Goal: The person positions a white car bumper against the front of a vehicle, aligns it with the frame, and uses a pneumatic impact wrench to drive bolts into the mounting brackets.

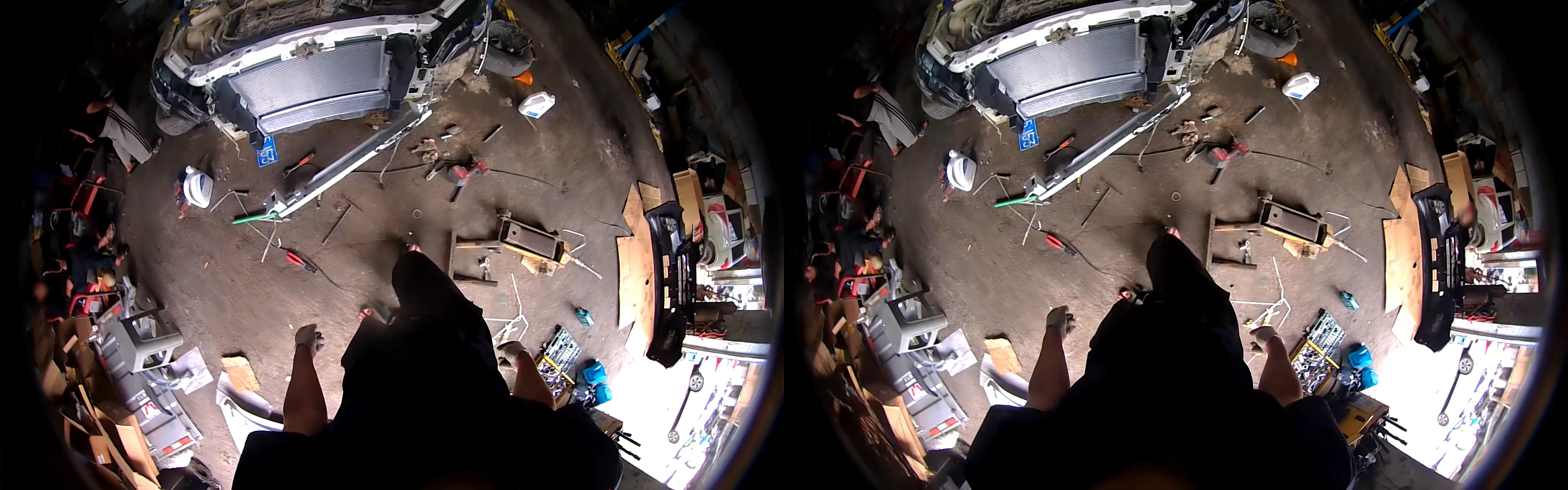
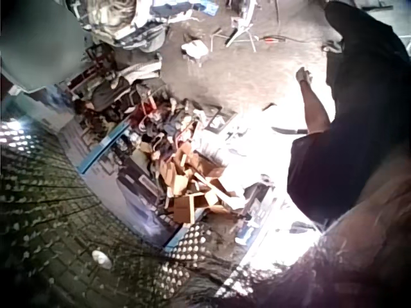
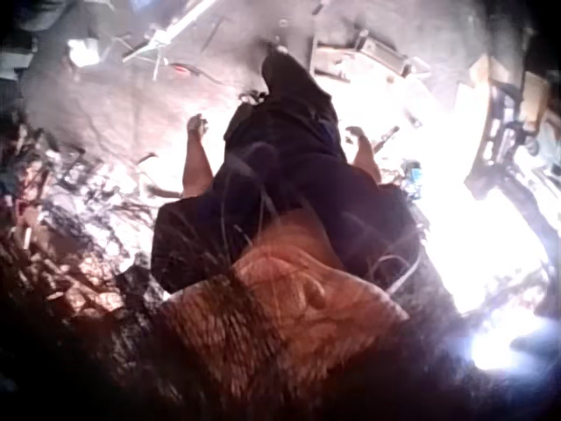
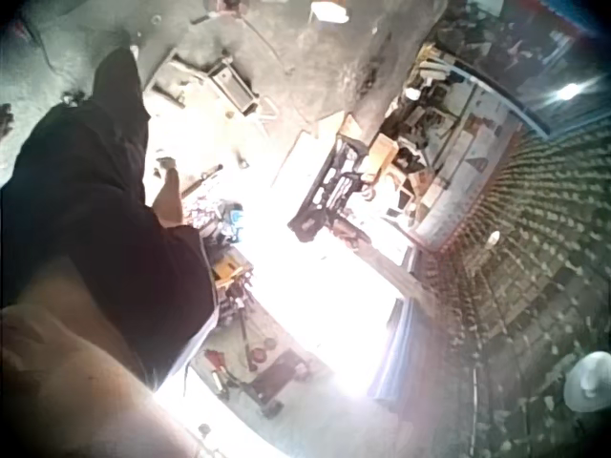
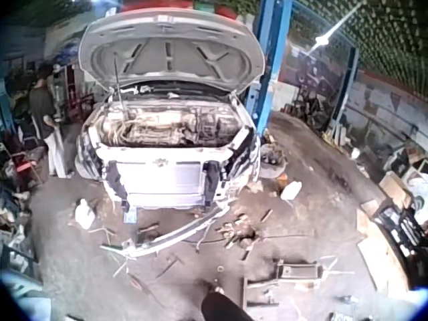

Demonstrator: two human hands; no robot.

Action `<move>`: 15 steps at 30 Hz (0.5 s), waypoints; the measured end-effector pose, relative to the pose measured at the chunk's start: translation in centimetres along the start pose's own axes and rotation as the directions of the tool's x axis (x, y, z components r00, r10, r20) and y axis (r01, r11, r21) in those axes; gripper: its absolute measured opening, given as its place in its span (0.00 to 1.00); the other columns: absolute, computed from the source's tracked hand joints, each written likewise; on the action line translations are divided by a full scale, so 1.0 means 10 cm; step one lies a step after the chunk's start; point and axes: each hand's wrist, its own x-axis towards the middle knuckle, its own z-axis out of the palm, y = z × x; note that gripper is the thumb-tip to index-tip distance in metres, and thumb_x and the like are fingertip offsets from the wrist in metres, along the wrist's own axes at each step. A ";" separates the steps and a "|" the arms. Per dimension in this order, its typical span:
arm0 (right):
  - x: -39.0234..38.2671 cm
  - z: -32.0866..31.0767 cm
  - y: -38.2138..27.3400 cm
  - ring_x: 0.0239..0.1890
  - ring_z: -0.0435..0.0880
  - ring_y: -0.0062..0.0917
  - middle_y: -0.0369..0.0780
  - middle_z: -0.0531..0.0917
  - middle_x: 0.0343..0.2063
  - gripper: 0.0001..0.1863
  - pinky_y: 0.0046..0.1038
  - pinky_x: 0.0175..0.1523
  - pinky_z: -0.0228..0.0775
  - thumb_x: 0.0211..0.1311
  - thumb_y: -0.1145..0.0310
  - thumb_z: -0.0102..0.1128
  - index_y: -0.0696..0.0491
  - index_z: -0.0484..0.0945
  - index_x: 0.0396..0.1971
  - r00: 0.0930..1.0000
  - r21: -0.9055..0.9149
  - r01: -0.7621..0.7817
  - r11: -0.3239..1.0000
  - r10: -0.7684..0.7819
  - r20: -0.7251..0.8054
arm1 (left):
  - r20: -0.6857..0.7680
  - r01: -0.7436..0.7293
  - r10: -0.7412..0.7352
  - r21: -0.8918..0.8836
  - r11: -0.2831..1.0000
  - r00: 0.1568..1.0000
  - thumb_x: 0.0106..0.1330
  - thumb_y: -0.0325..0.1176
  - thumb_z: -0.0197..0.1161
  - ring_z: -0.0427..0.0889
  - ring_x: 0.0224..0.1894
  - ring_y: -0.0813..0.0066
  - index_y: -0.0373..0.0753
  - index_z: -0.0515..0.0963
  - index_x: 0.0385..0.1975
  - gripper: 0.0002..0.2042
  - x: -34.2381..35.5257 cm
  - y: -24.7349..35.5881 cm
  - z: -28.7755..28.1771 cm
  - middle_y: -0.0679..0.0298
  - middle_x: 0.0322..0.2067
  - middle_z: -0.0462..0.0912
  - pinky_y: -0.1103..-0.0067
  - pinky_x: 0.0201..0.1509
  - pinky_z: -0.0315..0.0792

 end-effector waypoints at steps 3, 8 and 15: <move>0.21 0.24 -0.58 0.29 0.84 0.37 0.45 0.82 0.32 0.11 0.39 0.29 0.81 0.67 0.73 0.47 0.52 0.81 0.42 0.994 0.157 0.101 0.982 -0.094 -0.050 | -0.042 -0.121 0.122 0.011 0.993 0.992 0.66 0.42 0.58 0.76 0.26 0.70 0.45 0.74 0.46 0.13 -0.12 0.56 0.00 0.64 0.29 0.76 0.70 0.30 0.71; 1.10 0.65 -2.32 0.25 0.81 0.26 0.39 0.83 0.28 0.15 0.30 0.26 0.74 0.58 0.81 0.50 0.54 0.81 0.41 0.888 0.579 0.403 0.709 -0.455 -0.061 | -0.242 -0.157 0.168 0.063 0.986 0.956 0.64 0.39 0.60 0.77 0.22 0.71 0.41 0.76 0.39 0.10 0.12 1.02 0.01 0.64 0.23 0.77 0.71 0.23 0.72; 0.40 2.48 -4.97 0.27 0.79 0.20 0.36 0.80 0.27 0.12 0.24 0.36 0.75 0.62 0.71 0.51 0.56 0.80 0.42 0.726 0.490 0.495 0.717 -0.651 0.219 | -0.188 -0.524 0.582 0.283 0.803 0.791 0.67 0.32 0.57 0.77 0.34 0.74 0.38 0.76 0.39 0.06 0.88 1.89 1.17 0.64 0.32 0.78 0.76 0.39 0.73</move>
